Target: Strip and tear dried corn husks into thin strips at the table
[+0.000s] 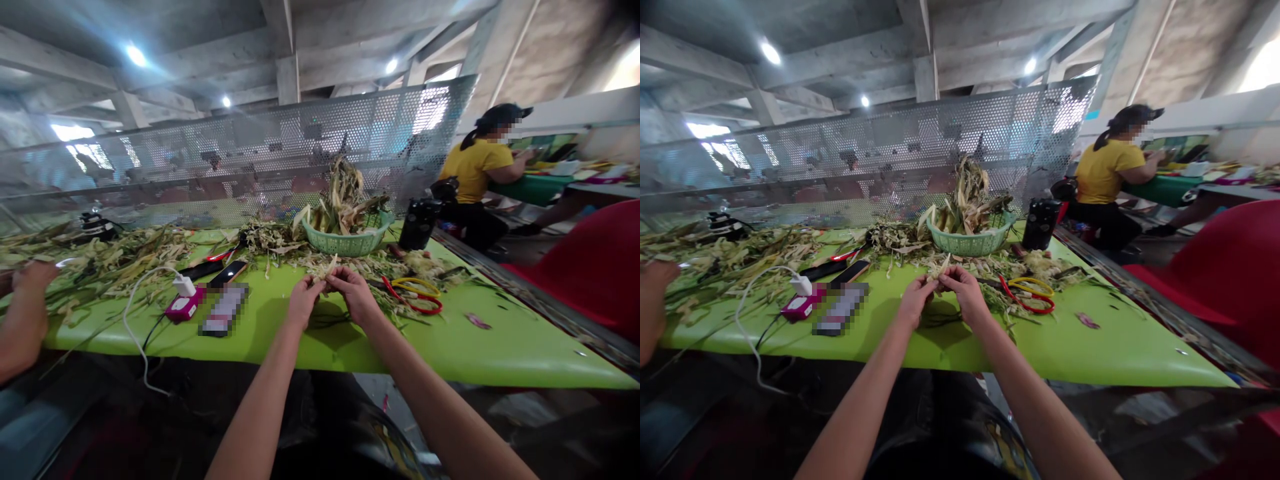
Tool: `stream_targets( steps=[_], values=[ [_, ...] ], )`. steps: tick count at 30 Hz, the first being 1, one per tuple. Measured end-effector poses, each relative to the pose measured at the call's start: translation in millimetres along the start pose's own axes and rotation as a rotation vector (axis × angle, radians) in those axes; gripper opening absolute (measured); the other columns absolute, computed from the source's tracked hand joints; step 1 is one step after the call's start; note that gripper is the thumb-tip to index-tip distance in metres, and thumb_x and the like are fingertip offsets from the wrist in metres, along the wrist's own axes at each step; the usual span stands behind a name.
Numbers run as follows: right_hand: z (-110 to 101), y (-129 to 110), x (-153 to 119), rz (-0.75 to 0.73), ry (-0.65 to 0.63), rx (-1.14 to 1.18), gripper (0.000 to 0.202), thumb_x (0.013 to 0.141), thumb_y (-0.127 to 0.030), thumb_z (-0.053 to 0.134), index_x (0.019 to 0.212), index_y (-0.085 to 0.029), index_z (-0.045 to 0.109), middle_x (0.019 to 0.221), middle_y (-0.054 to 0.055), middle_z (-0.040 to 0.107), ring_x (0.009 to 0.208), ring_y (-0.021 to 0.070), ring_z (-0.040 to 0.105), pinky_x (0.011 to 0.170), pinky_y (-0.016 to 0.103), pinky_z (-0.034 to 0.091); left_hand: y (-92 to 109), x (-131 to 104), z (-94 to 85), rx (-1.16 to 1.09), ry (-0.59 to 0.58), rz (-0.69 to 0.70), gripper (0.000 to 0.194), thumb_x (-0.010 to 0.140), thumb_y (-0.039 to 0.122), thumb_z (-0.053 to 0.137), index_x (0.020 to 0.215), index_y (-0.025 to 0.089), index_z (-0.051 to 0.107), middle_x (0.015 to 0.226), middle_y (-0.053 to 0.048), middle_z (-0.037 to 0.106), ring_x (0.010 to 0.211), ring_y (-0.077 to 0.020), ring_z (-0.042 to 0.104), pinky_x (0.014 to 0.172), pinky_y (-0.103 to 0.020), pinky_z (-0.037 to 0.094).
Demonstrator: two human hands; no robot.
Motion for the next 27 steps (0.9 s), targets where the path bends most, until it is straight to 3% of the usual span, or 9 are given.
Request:
stream_targets(
  steps=[5,16,27],
  values=[
    [1,-8,-3,-0.021,0.014,-0.013,0.019,0.069,-0.031,0.073,0.077,-0.019,0.06,0.072,-0.002,0.059,0.063,0.0118,0.051,0.062,0.026,0.042,-5,-1,2.8,-0.048,-0.065,-0.078,0.034,0.068,0.043,0.069,0.081,0.013,0.063,0.061,0.002,0.053,0.046,-0.0037,0.032,0.045,-0.02,0.018],
    [-1,-14,-2,-0.071,0.054,-0.056,0.019,0.069,-0.033,0.074,0.079,-0.02,0.063,0.073,-0.002,0.056,0.061,0.0103,0.048,0.056,0.023,0.039,-10,-1,1.4,-0.072,-0.042,-0.166,0.03,0.063,0.039,0.072,0.074,0.013,0.064,0.061,0.0,0.056,0.051,-0.0061,0.043,0.047,-0.019,0.024],
    [10,-21,-8,-0.077,-0.058,-0.088,0.02,0.072,-0.038,0.073,0.081,-0.022,0.065,0.074,0.0,0.06,0.063,0.0127,0.055,0.061,0.027,0.047,-4,-5,2.2,-0.069,-0.003,-0.113,0.033,0.061,0.043,0.074,0.067,0.014,0.058,0.053,0.004,0.046,0.049,-0.0055,0.033,0.048,-0.022,0.02]
  ],
)
Point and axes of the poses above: each hand's wrist, its own x-axis towards the middle knuckle, its own z-axis out of the palm, y = z × x, the point moved 5 cm from there along x, towards the middle knuckle
